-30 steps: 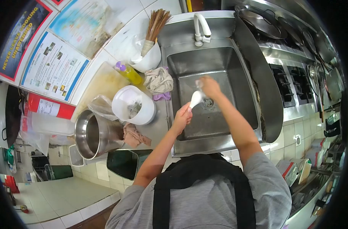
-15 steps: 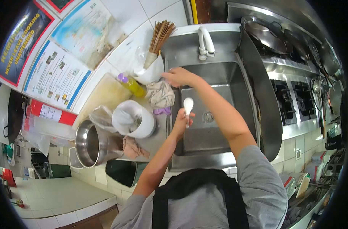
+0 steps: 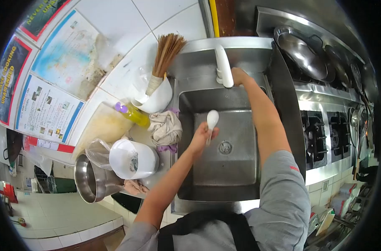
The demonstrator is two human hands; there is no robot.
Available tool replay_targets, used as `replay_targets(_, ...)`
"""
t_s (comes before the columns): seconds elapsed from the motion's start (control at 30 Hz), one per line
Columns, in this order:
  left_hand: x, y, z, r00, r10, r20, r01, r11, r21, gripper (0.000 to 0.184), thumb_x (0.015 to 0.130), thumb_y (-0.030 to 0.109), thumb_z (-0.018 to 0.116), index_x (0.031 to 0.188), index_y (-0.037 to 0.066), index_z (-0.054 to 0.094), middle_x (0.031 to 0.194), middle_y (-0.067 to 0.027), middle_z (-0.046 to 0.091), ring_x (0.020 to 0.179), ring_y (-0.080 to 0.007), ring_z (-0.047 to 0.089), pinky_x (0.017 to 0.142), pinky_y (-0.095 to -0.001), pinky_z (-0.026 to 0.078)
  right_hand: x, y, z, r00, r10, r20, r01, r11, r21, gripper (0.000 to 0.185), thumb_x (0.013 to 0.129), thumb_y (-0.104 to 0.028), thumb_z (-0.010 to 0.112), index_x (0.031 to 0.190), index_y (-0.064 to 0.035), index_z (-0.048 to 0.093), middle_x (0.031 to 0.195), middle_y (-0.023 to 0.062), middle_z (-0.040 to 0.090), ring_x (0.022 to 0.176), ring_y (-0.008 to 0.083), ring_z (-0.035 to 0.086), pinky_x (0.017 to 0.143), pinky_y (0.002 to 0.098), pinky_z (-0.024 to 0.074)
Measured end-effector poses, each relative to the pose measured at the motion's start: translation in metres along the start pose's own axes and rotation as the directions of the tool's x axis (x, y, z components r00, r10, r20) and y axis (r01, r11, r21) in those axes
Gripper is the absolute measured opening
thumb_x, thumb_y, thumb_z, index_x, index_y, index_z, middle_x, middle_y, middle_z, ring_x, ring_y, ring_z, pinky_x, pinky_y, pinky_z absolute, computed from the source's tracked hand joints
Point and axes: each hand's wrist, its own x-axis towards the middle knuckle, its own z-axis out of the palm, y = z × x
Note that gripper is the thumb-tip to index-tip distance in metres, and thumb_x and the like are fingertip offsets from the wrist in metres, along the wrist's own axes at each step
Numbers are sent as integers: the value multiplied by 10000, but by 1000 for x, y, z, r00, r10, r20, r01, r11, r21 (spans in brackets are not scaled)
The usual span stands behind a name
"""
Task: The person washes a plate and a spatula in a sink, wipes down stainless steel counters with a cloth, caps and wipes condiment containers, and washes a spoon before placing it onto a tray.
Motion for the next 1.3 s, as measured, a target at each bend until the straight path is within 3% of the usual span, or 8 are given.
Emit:
replay_targets(0.1,34,4,16,999,-30,-10,30,999,-42,216,981,50,402,1193,52,439,1135,-80,598,962,-148,568,869,-313,453,-24,-8,32,828,-160,-537,1,959,-283,382,686,-108,763,1019,-59,582,962,190,646,872,382,653,750,447,545)
replay_targets(0.27,63,-5,23,987,-117,-110,112,992,-51,242,967,15,386,1197,58,446,1129,-68,616,927,-138,582,820,-307,465,-81,-48,32,721,-148,-677,-128,932,-340,465,720,-114,739,1154,-46,587,1106,181,588,899,360,655,791,416,543)
replay_targets(0.37,70,-11,27,974,-174,-142,170,985,-41,265,953,-3,383,1195,55,473,1084,-56,644,871,-120,590,768,-290,468,-106,-50,37,722,-296,-625,129,946,-299,351,712,-133,737,1039,-23,670,974,164,653,815,304,679,717,373,554)
replay_targets(0.47,67,-13,37,977,-182,-112,185,982,23,281,947,0,389,1196,67,501,1059,-41,646,854,-108,583,754,-280,463,-157,-76,33,995,-92,42,72,933,353,175,788,-63,621,934,6,686,849,146,684,739,245,691,663,338,563)
replay_targets(0.8,71,-29,35,1000,-23,-4,23,1000,13,331,940,48,443,1261,117,488,1037,-37,637,877,-116,572,782,-287,441,-150,-44,70,983,-103,-153,112,992,56,321,688,-208,790,934,-25,694,993,152,681,961,268,653,839,386,501)
replay_targets(0.9,66,-28,60,956,253,-146,-246,967,61,322,965,100,459,1287,104,442,946,-31,584,823,-128,546,760,-289,434,-158,-57,61,995,66,-69,-41,947,317,328,671,-202,801,891,16,695,823,161,692,684,232,688,635,353,541)
replay_targets(1.03,69,-29,67,854,450,-262,-222,769,599,307,990,147,446,1283,58,420,880,-47,577,752,-149,570,700,-286,443,-139,-43,74,980,167,-105,-100,879,467,198,770,-133,690,882,30,689,773,182,688,688,265,702,609,365,549)
replay_targets(1.3,95,-27,42,998,54,-31,-57,993,-106,197,943,30,446,1128,35,515,1062,-100,612,973,-206,639,779,-316,565,-157,-60,43,990,-129,59,48,693,719,267,878,-210,618,999,16,692,629,57,601,543,120,563,481,316,446)
